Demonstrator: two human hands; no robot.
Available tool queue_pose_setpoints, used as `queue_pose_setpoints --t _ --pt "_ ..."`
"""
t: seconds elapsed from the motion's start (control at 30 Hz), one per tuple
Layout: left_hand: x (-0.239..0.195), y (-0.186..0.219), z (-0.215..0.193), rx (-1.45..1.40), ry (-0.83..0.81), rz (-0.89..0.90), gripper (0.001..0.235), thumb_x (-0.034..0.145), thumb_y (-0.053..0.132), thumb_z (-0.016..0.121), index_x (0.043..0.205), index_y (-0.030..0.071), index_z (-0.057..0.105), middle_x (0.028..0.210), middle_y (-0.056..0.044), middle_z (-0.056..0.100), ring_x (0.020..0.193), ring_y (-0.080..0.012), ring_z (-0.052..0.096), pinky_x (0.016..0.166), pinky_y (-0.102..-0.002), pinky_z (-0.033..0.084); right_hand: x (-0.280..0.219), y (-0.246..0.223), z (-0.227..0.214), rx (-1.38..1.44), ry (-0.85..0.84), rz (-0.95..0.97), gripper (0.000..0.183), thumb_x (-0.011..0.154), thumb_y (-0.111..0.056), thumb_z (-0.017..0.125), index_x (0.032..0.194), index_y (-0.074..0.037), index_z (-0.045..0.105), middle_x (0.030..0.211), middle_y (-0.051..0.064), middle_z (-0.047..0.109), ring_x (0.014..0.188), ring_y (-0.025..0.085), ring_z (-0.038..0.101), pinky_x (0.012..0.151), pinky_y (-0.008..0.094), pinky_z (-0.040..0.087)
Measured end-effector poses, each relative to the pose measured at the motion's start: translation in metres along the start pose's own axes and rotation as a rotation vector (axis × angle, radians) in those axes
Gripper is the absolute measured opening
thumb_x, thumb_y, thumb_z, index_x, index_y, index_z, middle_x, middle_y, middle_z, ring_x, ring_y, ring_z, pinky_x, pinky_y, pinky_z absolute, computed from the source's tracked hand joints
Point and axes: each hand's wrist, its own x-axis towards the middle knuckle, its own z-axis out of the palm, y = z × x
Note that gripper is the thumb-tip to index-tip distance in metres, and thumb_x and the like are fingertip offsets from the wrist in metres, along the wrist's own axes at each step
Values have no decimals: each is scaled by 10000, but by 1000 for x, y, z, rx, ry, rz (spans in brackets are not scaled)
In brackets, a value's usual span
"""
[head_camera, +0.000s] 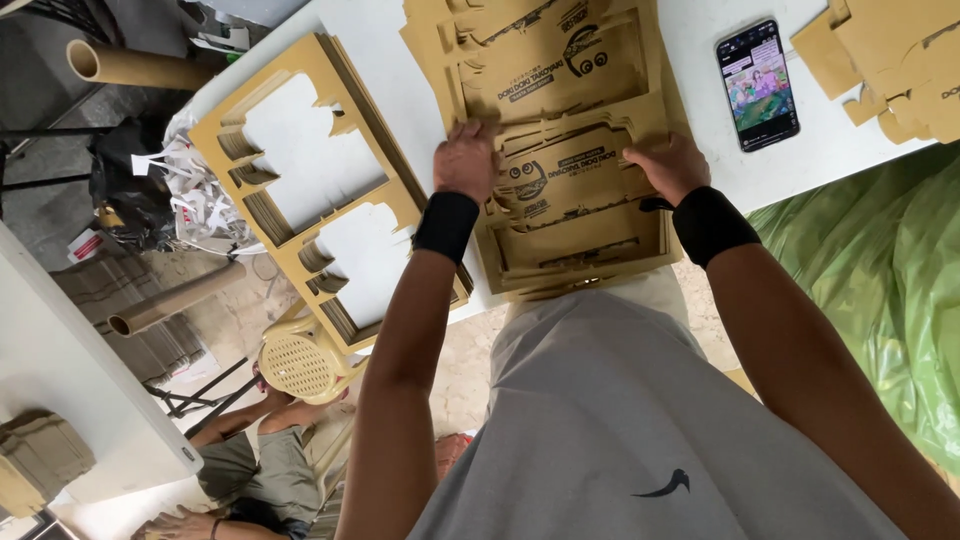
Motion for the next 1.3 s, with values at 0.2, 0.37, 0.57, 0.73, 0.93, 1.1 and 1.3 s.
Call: queue_pose_setpoints --t 0.2,0.37,0.57,0.73,0.93,1.1,1.3 --pt "3 12 -17 -72 -206 -82 546 1022 314 628 1522 265 414 1471 -25 401 1361 -259 491 1017 -441 557 -5 -3 1 0 9 24 996 933 -599 754 1536 96 373 1364 318 557 1263 471 561 885 577 580" --pt "8 20 -46 -24 -275 -110 357 1001 339 603 1329 267 483 1351 9 440 1328 -220 434 1099 -529 379 -8 -10 3 -1 1 23 987 924 -594 752 1531 93 384 1364 315 560 1266 478 559 912 612 560" --pt "10 11 -21 -47 -194 -108 302 973 325 618 1226 262 465 1319 16 491 1343 -215 468 1137 -735 180 -16 -16 -5 34 1 12 927 949 -558 739 1525 85 402 1361 318 561 1261 490 557 905 618 554" --pt "0 8 -36 -15 -118 -20 286 998 299 549 1278 254 507 1273 19 514 1272 -185 569 1119 -608 314 -4 -3 -2 54 -6 8 905 956 -539 751 1528 71 406 1373 306 560 1266 472 559 911 588 556" --pt "-4 3 -26 -105 -27 -3 386 906 270 686 1275 270 571 1159 42 413 1170 -177 528 965 -507 505 0 7 -1 83 -39 2 992 940 -558 762 1541 117 354 1389 329 543 1256 455 567 889 543 550" --pt "-12 12 -49 -143 122 -3 417 825 212 769 1226 239 659 1119 32 446 1159 -189 527 892 -480 560 6 28 12 116 88 -70 859 983 -560 812 1372 146 514 986 249 632 877 319 659 585 432 495" --pt "-20 24 -60 -135 186 -16 434 810 266 761 1230 264 652 1087 61 532 1139 -170 538 897 -473 533 -24 -17 4 -127 477 -643 554 878 -70 847 1324 21 533 1199 213 388 1181 522 469 971 596 497"
